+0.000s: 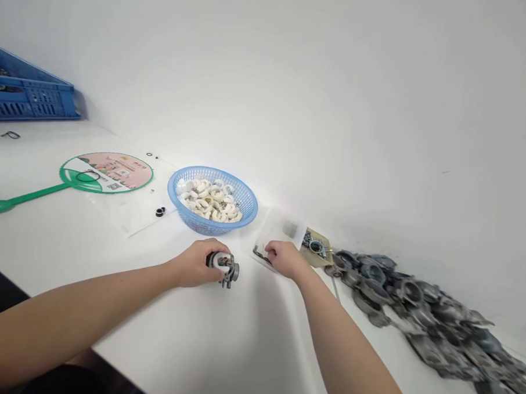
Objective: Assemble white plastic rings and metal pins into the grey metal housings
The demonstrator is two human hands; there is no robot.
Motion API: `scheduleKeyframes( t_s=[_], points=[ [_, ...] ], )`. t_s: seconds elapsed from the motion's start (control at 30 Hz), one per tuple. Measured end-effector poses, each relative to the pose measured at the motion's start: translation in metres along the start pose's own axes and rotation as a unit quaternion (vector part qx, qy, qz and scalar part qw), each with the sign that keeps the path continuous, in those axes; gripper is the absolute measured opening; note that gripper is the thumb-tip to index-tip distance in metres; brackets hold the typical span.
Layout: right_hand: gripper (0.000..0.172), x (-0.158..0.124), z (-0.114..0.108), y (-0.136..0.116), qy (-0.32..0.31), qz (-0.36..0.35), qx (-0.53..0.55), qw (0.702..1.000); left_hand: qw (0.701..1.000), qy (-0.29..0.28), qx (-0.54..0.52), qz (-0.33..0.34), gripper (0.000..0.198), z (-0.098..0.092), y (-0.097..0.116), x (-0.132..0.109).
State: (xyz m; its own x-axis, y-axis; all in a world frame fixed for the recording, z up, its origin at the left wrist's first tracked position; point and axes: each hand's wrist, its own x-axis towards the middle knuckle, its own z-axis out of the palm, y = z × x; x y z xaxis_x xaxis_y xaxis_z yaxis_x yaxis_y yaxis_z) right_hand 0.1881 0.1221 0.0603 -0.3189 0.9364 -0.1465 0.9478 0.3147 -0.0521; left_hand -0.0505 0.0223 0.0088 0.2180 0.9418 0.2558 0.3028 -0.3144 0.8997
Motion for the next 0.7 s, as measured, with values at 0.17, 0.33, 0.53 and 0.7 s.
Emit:
scheduleKeyframes(
  t_s=[0.17,0.33,0.53,0.7],
  points=[
    [0.026,-0.004,-0.010,-0.002,0.034,0.017,-0.005,0.999,1.000,-0.006,-0.001,-0.008,0.034,-0.001,0.001,0.000],
    [0.019,-0.020,-0.018,-0.008,0.028,-0.028,-0.038,0.999,1.000,-0.008,-0.004,-0.015,0.035,-0.002,0.001,0.000],
    [0.016,-0.038,-0.001,-0.013,0.045,-0.010,-0.109,0.993,1.000,-0.007,-0.003,-0.012,0.035,-0.002,0.001,-0.001],
    [0.031,-0.041,0.018,-0.010,0.079,0.014,-0.123,0.989,1.000,-0.007,-0.004,-0.012,0.036,-0.001,0.001,-0.002]
  ],
)
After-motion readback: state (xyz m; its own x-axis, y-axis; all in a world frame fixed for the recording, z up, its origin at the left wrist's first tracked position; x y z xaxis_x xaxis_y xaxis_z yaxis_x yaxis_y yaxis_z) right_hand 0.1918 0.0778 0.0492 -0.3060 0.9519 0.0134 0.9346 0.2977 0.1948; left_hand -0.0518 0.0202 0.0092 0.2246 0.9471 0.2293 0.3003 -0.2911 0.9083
